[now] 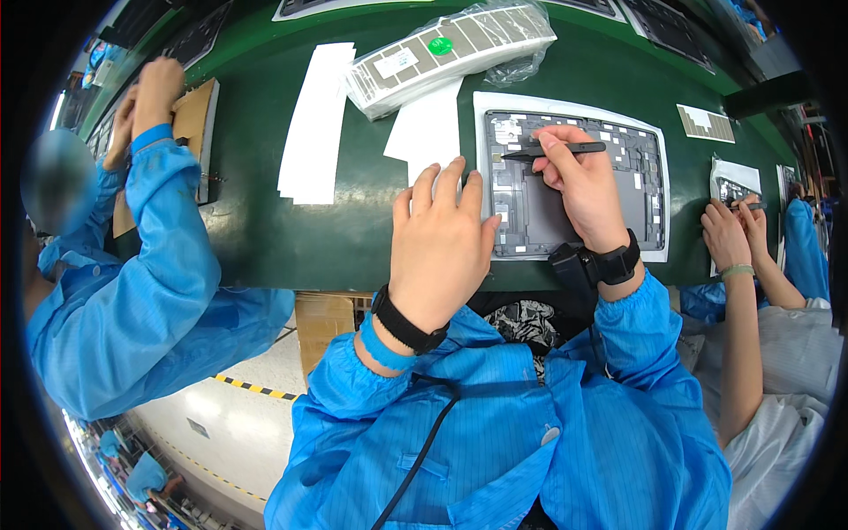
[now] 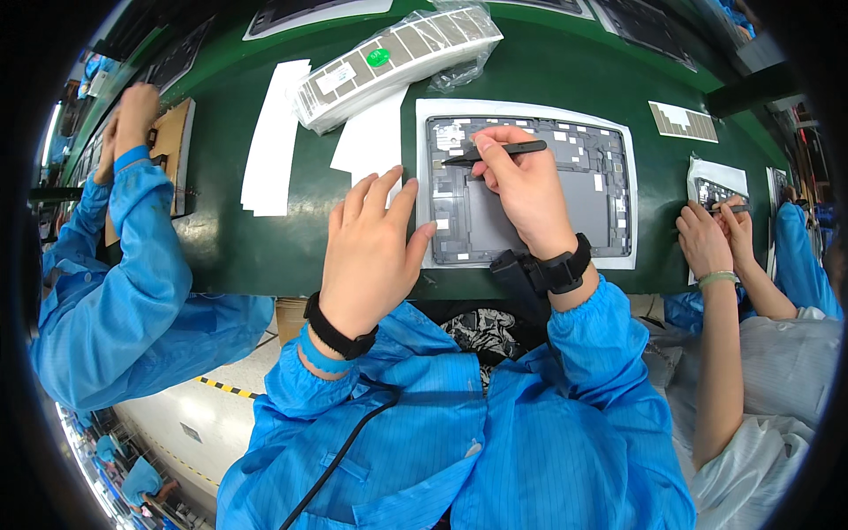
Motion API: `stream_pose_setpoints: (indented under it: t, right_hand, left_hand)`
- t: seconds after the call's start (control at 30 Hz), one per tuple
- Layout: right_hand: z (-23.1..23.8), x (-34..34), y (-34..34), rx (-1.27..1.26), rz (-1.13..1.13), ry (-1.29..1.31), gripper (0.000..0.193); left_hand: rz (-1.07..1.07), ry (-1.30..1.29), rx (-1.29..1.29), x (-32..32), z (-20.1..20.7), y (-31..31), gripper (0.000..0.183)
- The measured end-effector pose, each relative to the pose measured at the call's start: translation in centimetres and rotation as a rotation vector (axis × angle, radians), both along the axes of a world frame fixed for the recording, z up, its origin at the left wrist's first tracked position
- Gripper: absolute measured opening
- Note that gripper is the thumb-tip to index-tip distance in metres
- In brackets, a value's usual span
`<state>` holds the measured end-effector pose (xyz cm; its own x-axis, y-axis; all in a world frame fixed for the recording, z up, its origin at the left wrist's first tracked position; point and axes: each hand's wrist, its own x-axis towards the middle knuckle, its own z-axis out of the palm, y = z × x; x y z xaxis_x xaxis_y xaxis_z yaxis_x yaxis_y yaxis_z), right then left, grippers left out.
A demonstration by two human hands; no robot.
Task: Assembling electronic components by attaching small parts to a tablet-like device frame on an assembly line.
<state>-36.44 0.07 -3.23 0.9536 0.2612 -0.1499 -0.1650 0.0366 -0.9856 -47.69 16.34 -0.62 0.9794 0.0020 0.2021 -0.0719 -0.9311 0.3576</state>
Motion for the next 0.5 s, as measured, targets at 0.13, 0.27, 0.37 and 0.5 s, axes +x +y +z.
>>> stream_pose_setpoints:
  t: [0.13, 0.27, 0.37, 0.5]
  right_hand:
    - [-0.04, 0.06, 0.0, 0.001, 0.009, 0.001, 0.02]
    - [-0.06, 0.16, -0.09, 0.002, 0.007, -0.008, 0.019]
    - [-0.12, 0.23, -0.14, -0.002, 0.007, -0.013, 0.018]
    - [-0.12, 0.38, -0.19, -0.005, 0.039, -0.02, 0.017]
  left_hand:
    - [-0.001, 0.002, 0.012, 0.32, -0.59, -0.2, 0.047]
    - [-0.008, 0.011, 0.005, 0.47, -0.59, -0.29, 0.047]
    - [-0.015, 0.008, 0.005, 0.6, -0.65, -0.4, 0.049]
    - [-0.006, 0.003, 0.006, 0.8, -0.63, -0.41, 0.049]
